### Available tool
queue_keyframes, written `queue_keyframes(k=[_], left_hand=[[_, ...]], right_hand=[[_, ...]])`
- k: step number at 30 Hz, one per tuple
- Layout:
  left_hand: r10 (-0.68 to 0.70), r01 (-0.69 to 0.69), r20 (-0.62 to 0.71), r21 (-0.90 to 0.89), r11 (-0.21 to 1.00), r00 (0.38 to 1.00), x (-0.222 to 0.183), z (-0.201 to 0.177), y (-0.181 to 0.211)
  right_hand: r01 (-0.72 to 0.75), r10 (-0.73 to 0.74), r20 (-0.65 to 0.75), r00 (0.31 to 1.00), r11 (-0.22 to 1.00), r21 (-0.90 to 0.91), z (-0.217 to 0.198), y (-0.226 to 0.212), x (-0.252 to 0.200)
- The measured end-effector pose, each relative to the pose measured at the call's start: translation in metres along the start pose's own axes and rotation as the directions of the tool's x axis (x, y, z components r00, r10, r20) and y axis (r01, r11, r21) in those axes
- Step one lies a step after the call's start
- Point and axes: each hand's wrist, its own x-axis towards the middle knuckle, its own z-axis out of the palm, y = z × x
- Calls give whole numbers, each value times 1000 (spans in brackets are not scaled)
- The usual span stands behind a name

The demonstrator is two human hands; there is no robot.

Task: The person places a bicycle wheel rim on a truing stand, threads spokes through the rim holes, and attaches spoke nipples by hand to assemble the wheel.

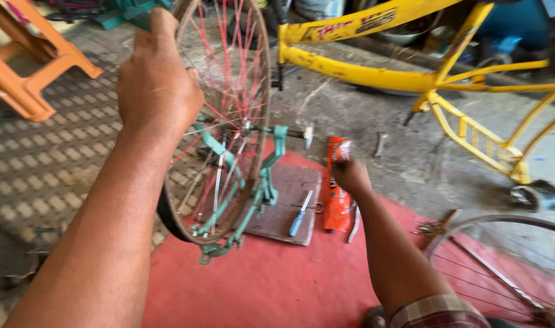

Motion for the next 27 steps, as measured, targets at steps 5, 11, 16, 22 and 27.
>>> queue_keyframes(k=[5,11,16,22,27], left_hand=[[113,-113,40,19,993,993,4,3,-12],[147,-145,48,-34,989,988,9,7,-20],[220,-224,-55,-88,971,974,9,15,-22],[-58,90,197,-161,983,979,17,-23,-22],[82,-53,148,-192,980,986,12,-37,-52]], right_hand=[[-114,129,342,931,991,-63,113,79,-57],[-45,98,299,949,983,-178,158,90,-78],[-52,104,279,955,981,-188,134,63,-78],[-215,213,78,974,976,27,112,48,-24],[-223,417,-174,892,741,633,39,20,8]])
